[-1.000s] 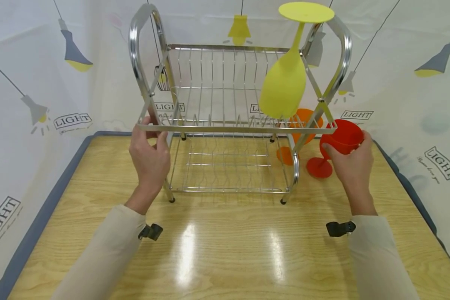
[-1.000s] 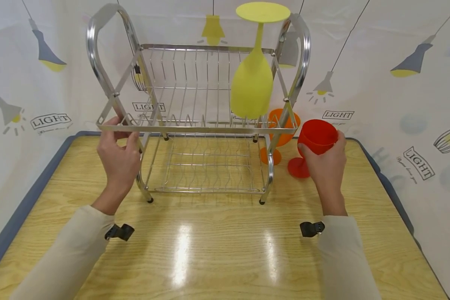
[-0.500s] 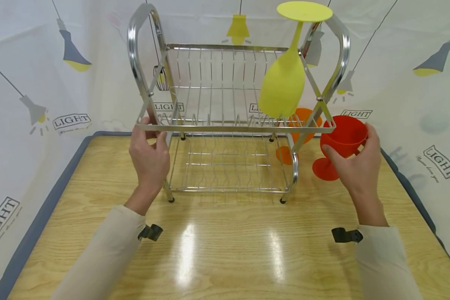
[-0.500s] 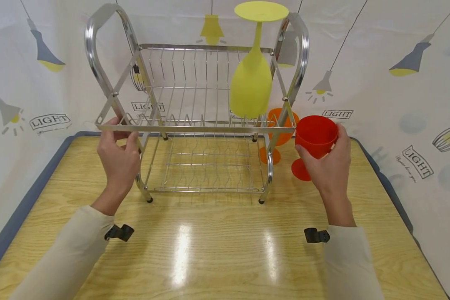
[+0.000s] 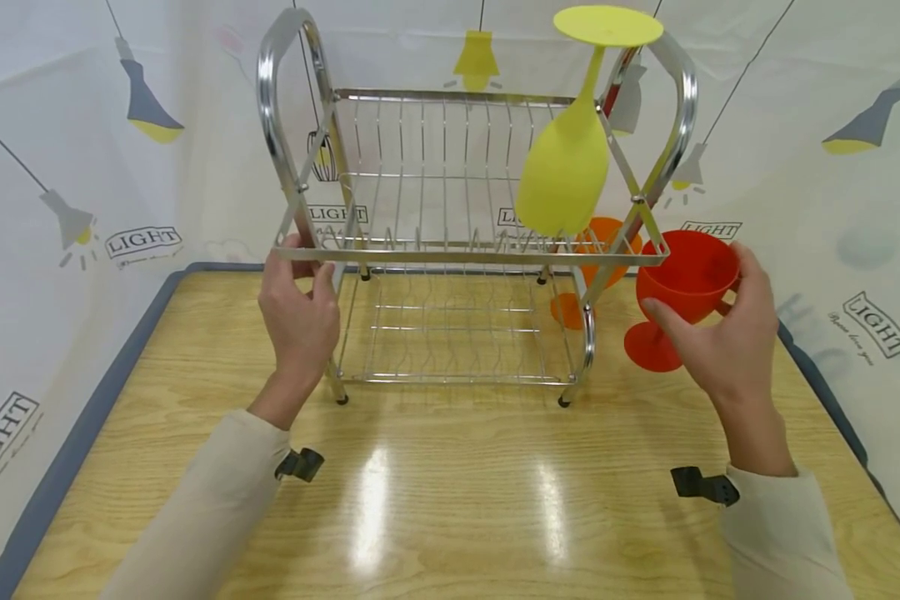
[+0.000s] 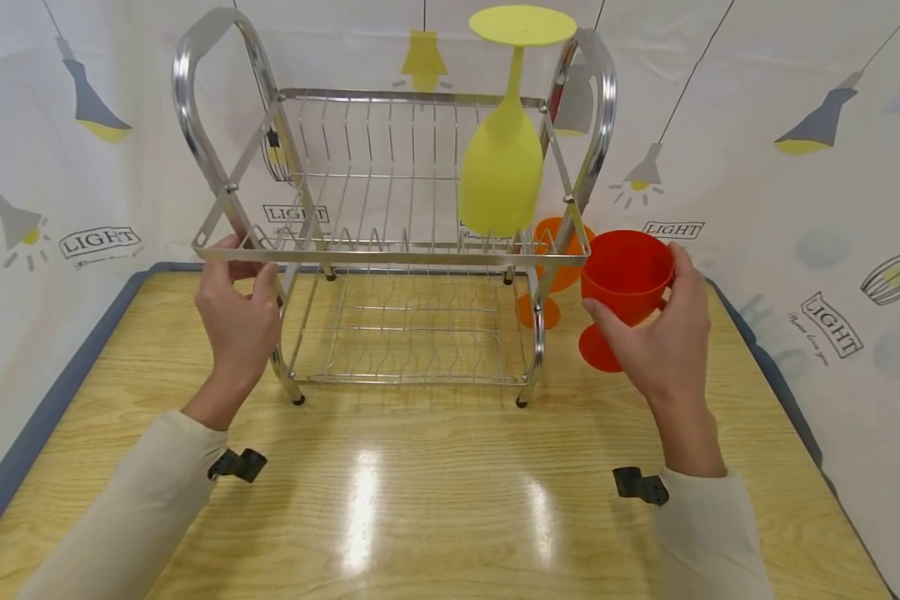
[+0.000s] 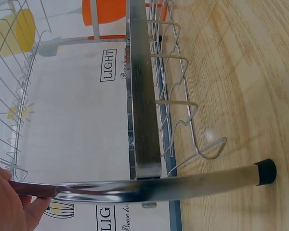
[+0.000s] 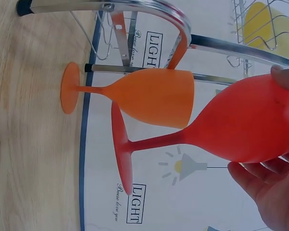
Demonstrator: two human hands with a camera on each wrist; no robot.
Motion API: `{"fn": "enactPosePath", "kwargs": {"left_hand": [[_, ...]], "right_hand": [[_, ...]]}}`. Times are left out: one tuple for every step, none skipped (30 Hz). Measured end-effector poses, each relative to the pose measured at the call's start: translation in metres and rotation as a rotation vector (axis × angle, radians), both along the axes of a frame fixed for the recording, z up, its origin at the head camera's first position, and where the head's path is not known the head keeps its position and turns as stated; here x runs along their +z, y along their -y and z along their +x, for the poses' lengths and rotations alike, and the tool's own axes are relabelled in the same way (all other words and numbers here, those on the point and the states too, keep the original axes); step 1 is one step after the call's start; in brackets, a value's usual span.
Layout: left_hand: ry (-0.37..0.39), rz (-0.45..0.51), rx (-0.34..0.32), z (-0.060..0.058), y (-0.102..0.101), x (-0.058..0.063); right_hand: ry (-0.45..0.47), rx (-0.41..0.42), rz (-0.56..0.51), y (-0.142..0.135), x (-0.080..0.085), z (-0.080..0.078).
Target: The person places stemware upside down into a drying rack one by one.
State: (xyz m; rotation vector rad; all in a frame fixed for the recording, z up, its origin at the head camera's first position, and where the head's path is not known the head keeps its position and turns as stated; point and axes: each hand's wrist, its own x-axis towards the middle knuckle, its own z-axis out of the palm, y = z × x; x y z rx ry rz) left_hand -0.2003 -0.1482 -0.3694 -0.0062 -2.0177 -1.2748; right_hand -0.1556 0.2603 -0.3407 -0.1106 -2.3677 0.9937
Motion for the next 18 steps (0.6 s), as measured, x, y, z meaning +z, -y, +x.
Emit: {"fn": "enactPosePath", "kwargs": {"left_hand": [[0.000,0.000,0.000,0.000,0.000,0.000],[0.002,-0.001,0.001,0.000,0.000,0.000],[0.003,-0.001,0.003,0.000,0.000,0.000],[0.005,-0.001,0.004,0.000,0.000,0.000],[0.006,0.000,0.004,0.000,0.000,0.000],[0.006,0.001,0.005,0.000,0.000,0.000],[0.006,0.000,0.004,0.000,0.000,0.000],[0.006,-0.001,0.005,0.000,0.000,0.000],[0.006,-0.002,0.004,0.000,0.000,0.000],[0.006,-0.003,0.004,0.000,0.000,0.000],[0.004,-0.004,0.005,0.000,0.000,0.000],[0.003,-0.005,0.005,0.000,0.000,0.000],[0.002,-0.008,0.006,0.000,0.000,0.000],[0.002,-0.010,0.008,0.000,0.000,0.000],[0.003,-0.012,0.008,0.000,0.000,0.000],[0.003,-0.013,0.008,0.000,0.000,0.000],[0.004,-0.014,0.008,0.001,0.001,0.000],[0.007,-0.017,0.008,0.001,0.001,-0.001]], "right_hand": [[0.004,0.004,0.007,0.001,0.001,0.001],[0.006,0.007,0.014,0.001,0.001,0.003],[0.007,0.012,0.020,0.002,0.001,0.004],[0.002,0.020,0.022,0.002,0.001,0.005],[-0.004,0.025,0.023,0.003,0.001,0.007],[-0.008,0.029,0.022,0.003,0.001,0.008],[-0.016,0.035,0.019,0.004,0.001,0.009],[-0.021,0.039,0.015,0.004,0.001,0.010],[-0.025,0.045,0.012,0.004,0.001,0.011],[-0.026,0.051,0.009,0.005,0.002,0.012],[-0.023,0.056,0.012,0.005,0.002,0.013],[-0.020,0.064,0.014,0.006,0.002,0.014],[-0.017,0.073,0.016,0.006,0.002,0.015],[-0.013,0.081,0.019,0.007,0.002,0.015],[-0.009,0.091,0.022,0.008,0.002,0.016],[-0.007,0.099,0.026,0.008,0.002,0.017],[-0.007,0.108,0.031,0.009,0.002,0.017],[-0.006,0.114,0.033,0.011,0.002,0.018]]}}
